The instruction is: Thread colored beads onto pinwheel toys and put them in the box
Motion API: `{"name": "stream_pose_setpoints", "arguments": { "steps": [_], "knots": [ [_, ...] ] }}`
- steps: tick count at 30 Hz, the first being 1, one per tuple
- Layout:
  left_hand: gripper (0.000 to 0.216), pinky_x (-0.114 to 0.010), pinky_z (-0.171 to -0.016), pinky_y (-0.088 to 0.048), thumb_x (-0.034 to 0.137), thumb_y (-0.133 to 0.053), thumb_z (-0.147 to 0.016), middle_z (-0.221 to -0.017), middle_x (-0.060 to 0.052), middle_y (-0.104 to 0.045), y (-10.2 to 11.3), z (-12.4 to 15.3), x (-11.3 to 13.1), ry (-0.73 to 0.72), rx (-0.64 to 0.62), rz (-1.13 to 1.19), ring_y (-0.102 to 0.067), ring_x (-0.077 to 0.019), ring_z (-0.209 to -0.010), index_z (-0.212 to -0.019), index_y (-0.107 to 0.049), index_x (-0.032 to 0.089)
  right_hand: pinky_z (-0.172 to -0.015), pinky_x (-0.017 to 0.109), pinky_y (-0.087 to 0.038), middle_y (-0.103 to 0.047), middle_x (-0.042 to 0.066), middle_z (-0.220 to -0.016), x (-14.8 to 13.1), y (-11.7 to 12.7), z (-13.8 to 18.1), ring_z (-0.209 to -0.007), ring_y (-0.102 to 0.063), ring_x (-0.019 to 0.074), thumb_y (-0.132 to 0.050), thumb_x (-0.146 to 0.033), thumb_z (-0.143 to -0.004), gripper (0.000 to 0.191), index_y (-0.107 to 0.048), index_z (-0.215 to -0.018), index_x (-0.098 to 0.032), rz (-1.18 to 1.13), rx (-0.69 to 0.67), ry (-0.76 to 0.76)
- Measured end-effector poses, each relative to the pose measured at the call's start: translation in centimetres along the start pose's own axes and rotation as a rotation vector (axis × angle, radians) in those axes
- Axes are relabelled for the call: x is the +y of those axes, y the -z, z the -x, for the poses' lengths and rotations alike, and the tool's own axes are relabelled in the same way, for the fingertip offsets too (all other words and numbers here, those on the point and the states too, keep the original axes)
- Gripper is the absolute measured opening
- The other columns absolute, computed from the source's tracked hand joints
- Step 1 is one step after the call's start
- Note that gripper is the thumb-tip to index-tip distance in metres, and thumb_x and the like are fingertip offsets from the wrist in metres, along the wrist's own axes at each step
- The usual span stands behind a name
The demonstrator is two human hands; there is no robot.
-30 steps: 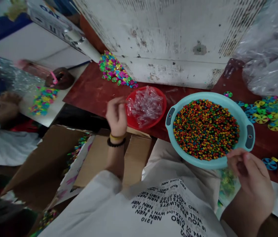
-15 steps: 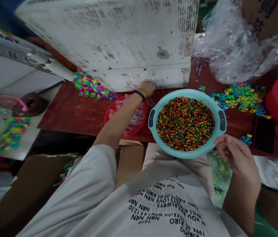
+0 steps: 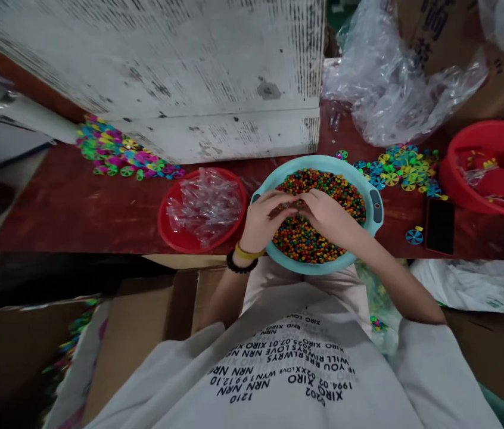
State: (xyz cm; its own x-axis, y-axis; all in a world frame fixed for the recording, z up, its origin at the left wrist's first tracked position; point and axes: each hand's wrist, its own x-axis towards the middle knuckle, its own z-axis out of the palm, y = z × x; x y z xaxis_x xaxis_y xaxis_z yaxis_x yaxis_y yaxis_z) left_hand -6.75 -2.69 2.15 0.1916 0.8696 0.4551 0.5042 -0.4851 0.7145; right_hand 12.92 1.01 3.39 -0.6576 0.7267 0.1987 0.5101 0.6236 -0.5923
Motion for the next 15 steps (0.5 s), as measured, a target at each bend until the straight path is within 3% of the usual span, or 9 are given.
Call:
{"name": "stream_pose_setpoints", "arguments": {
  "steps": [4,6,9,12,15],
  "knots": [
    [0.041,-0.034,-0.087,-0.061,0.047,-0.067,-0.099,-0.123,-0.008,-0.072,-1.1,1.1,-2.0,0.125,0.122,0.095,-0.072,-0.0183,-0.096,-0.134,-0.062,0.025,-0.096,0.04,-0.05,-0.068,0.012,-0.113,1.8,0.8,-0.7,-0.107,-0.062,0.0262,-0.054,-0.023,-0.104,0.017,-0.069,-0.107,-0.017,0.177,-0.104,0.04],
    [0.053,-0.04,-0.096,-0.06,0.053,-0.064,-0.099,-0.138,-0.011,-0.065,-0.5,1.3,-2.4,0.115,0.13,0.004,-0.07,-0.0222,-0.111,-0.143,-0.055,0.026,-0.096,0.043,-0.047,-0.067,0.016,-0.114,3.1,2.1,-1.4,-0.111,-0.059,0.0297,-0.043,-0.017,-0.106,0.027,-0.07,-0.11,-0.012,0.45,-0.123,-0.027],
    [0.045,-0.049,-0.116,-0.048,0.051,-0.054,-0.104,-0.14,-0.013,-0.062,0.7,1.8,-2.8,0.117,0.178,-0.206,-0.058,-0.0273,-0.132,-0.139,-0.057,0.023,-0.094,0.047,-0.042,-0.066,0.02,-0.118,5.3,3.9,-2.4,-0.117,-0.052,0.0345,-0.033,-0.01,-0.105,0.036,-0.069,-0.113,-0.01,0.713,-0.171,-0.071],
    [0.042,-0.054,-0.121,-0.042,0.048,-0.048,-0.107,-0.138,-0.014,-0.063,1.1,2.8,-3.6,0.145,0.186,-0.316,-0.053,-0.0292,-0.137,-0.137,-0.058,0.021,-0.092,0.043,-0.041,-0.069,0.017,-0.112,6.8,3.9,-2.3,-0.115,-0.052,0.0315,-0.037,-0.011,-0.105,0.035,-0.071,-0.1,-0.014,0.721,-0.388,0.028],
    [0.045,-0.057,-0.122,-0.039,0.051,-0.047,-0.106,-0.142,-0.015,-0.059,0.8,3.5,-4.4,0.157,0.172,-0.361,-0.047,-0.0311,-0.142,-0.14,-0.055,0.022,-0.089,0.04,-0.042,-0.072,0.014,-0.11,6.9,1.8,-1.3,-0.109,-0.056,0.0285,-0.044,-0.006,-0.1,0.031,-0.073,-0.093,-0.016,0.673,-0.579,0.126]
  ]
}}
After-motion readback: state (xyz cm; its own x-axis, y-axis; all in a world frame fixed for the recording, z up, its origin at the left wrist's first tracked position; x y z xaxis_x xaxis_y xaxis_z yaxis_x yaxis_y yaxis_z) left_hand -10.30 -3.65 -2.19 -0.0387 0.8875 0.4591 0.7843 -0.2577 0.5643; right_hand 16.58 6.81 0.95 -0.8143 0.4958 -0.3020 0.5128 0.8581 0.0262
